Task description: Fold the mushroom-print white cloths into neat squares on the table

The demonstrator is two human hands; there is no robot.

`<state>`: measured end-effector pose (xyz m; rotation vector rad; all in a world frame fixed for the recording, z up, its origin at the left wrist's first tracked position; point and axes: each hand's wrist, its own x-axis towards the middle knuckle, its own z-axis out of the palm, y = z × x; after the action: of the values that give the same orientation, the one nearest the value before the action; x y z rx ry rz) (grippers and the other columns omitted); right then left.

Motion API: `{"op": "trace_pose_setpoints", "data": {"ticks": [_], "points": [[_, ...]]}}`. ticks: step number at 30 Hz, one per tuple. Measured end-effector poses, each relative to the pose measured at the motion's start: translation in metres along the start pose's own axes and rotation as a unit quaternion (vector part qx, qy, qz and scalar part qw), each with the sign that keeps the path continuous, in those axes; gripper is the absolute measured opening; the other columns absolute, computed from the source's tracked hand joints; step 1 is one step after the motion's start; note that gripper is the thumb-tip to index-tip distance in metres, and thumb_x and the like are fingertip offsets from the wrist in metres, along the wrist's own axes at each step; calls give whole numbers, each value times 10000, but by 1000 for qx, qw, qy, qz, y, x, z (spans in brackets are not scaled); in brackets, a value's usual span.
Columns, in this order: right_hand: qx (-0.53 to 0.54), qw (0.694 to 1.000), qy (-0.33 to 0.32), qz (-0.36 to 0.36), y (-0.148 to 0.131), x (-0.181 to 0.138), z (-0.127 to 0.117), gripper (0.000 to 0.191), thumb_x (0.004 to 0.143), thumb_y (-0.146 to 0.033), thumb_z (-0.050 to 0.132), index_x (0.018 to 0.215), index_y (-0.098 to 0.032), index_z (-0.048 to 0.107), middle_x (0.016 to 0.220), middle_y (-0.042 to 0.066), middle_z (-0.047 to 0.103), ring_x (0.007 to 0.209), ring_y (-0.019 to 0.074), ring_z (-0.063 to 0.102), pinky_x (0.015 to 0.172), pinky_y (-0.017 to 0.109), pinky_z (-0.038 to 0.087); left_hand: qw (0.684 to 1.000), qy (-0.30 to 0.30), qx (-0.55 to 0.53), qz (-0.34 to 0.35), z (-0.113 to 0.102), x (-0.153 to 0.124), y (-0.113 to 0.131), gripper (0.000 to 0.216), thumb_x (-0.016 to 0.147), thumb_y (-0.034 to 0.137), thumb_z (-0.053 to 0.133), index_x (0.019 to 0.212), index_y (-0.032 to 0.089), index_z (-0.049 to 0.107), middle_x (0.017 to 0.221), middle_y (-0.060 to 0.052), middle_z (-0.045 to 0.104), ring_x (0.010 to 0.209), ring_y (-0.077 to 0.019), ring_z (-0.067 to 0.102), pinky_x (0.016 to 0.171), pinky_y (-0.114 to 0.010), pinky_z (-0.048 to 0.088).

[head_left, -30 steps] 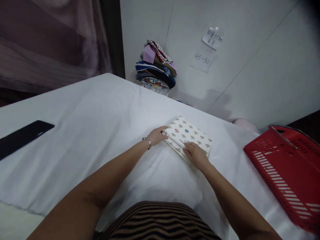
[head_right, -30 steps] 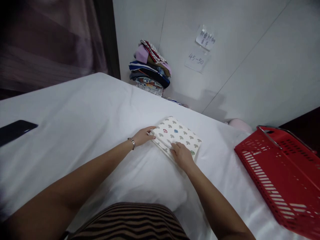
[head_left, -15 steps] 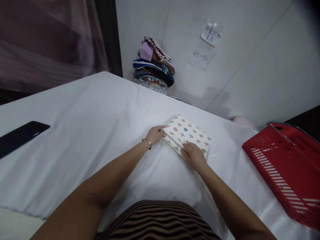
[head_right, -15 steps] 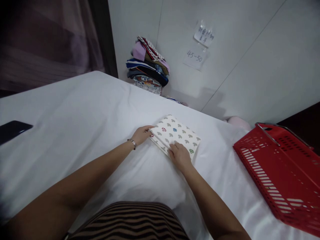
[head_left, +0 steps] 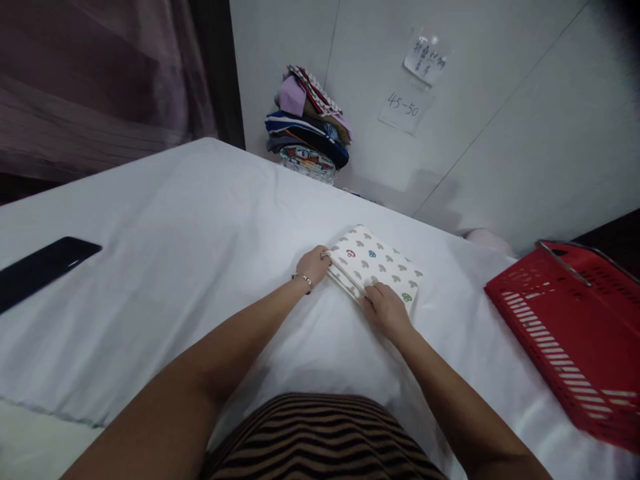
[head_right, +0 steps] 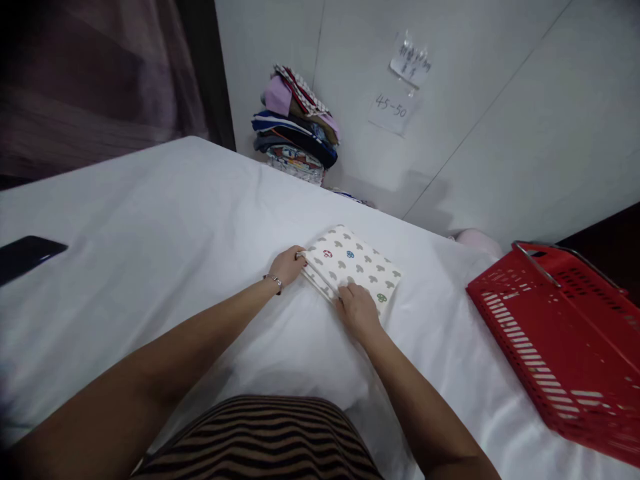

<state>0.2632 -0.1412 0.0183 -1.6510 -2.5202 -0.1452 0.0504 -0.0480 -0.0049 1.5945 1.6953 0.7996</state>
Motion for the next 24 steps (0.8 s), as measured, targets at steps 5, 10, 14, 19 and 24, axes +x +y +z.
{"op": "trace_pose_setpoints", "data": {"ticks": [5, 10, 14, 19, 24], "points": [[-11, 999, 28, -11, 1, -7, 11, 299, 887, -340, 501, 1105, -143, 557, 948, 107, 581, 862, 235, 512, 736, 331, 413, 995, -54, -82, -32, -2, 13, -10, 258, 736, 241, 578, 985, 215, 640, 764, 4, 674, 687, -137, 592, 631, -228, 428], [23, 1000, 7, 14, 9, -4, 7, 180, 909, -278, 456, 989, -199, 596, 898, 68, 579, 856, 202, 528, 704, 287, 408, 975, -136, -170, -47, -17, 15, -20, 604, 619, 290, 736, 1173, 186, 521, 950, -24, 656, 613, -90, 555, 547, -209, 420], [70, 996, -17, 53, 13, 0, 4, 183, 903, -296, 462, 996, -227, 605, 922, 41, 593, 856, 176, 559, 654, 257, 402, 997, -39, -58, 23, -21, -5, -25, 386, 688, 347, 688, 1010, 181, 555, 996, -28, 630, 716, -114, 570, 636, -236, 442], [56, 997, -9, 59, 11, 1, 4, 198, 888, -310, 479, 1011, -220, 606, 939, 52, 598, 870, 191, 561, 648, 267, 411, 964, -14, 120, 237, -3, -39, -24, 125, 816, 231, 530, 930, 213, 578, 1040, -33, 598, 922, -163, 570, 741, -273, 442], [33, 999, 32, 21, 7, -4, 8, 237, 883, -320, 477, 1063, -203, 577, 995, 80, 596, 920, 219, 541, 723, 309, 443, 911, -56, 206, 353, 17, -49, -11, 154, 857, 223, 490, 980, 222, 582, 1052, -51, 572, 948, -174, 550, 750, -292, 441]]}}
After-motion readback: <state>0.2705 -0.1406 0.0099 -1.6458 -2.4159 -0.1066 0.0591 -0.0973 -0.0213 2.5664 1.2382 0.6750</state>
